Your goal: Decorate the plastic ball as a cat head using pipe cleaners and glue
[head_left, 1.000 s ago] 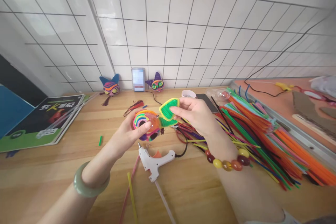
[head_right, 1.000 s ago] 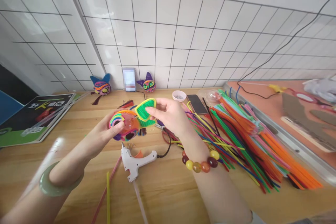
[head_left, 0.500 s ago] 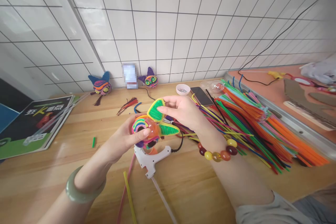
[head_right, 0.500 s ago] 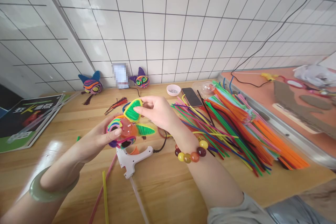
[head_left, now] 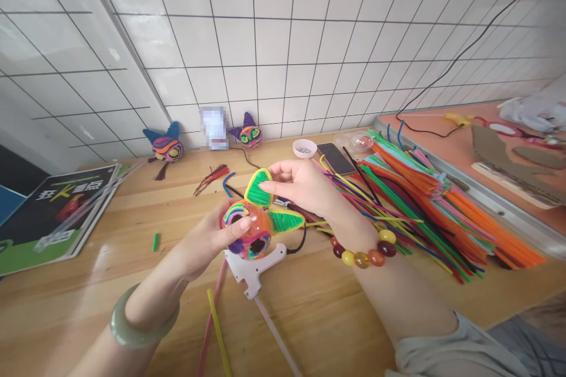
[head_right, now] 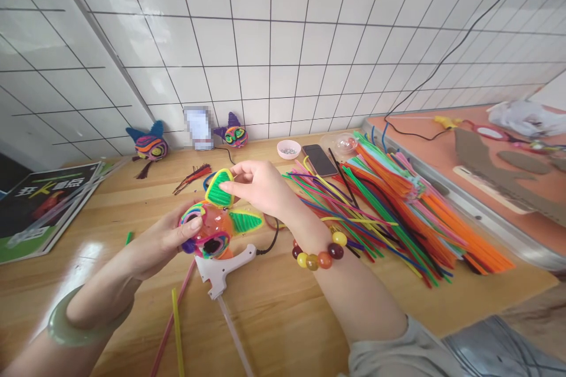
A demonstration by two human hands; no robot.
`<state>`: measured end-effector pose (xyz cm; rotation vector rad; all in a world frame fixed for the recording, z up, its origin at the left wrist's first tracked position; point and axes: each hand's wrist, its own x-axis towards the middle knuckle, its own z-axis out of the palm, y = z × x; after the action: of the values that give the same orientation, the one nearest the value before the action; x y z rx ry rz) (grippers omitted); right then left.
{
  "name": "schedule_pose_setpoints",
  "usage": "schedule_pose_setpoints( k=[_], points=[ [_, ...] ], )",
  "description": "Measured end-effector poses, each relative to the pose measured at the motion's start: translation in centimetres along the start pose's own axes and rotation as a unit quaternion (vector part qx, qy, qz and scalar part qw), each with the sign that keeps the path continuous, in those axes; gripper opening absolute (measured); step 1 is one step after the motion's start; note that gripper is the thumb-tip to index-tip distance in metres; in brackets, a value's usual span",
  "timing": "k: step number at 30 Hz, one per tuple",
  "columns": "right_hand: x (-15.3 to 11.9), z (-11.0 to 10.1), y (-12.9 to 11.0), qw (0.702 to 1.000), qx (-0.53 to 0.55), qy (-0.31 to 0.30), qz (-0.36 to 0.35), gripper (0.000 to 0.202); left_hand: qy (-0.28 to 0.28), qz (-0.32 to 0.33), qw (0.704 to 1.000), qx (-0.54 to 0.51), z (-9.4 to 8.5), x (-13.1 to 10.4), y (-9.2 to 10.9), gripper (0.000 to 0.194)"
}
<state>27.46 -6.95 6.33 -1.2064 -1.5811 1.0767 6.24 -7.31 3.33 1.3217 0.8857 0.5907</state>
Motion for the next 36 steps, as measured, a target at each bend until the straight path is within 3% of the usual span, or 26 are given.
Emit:
schedule_pose_setpoints(
  k=[13, 36],
  points=[
    [-1.0, 0.4, -1.1, 0.996, -0.046, 0.012, -0.069, 0.016, 0.014, -0.006, 0.999, 0.050, 0.5, -0.5, 0.7, 0.069],
    [-1.8, 1.5, -1.2, 0.982, -0.116, 0.060, -0.138, 0.020, 0.002, -0.001, 1.000, 0.023, 1.1, -0.7, 1.4, 0.063]
  ],
)
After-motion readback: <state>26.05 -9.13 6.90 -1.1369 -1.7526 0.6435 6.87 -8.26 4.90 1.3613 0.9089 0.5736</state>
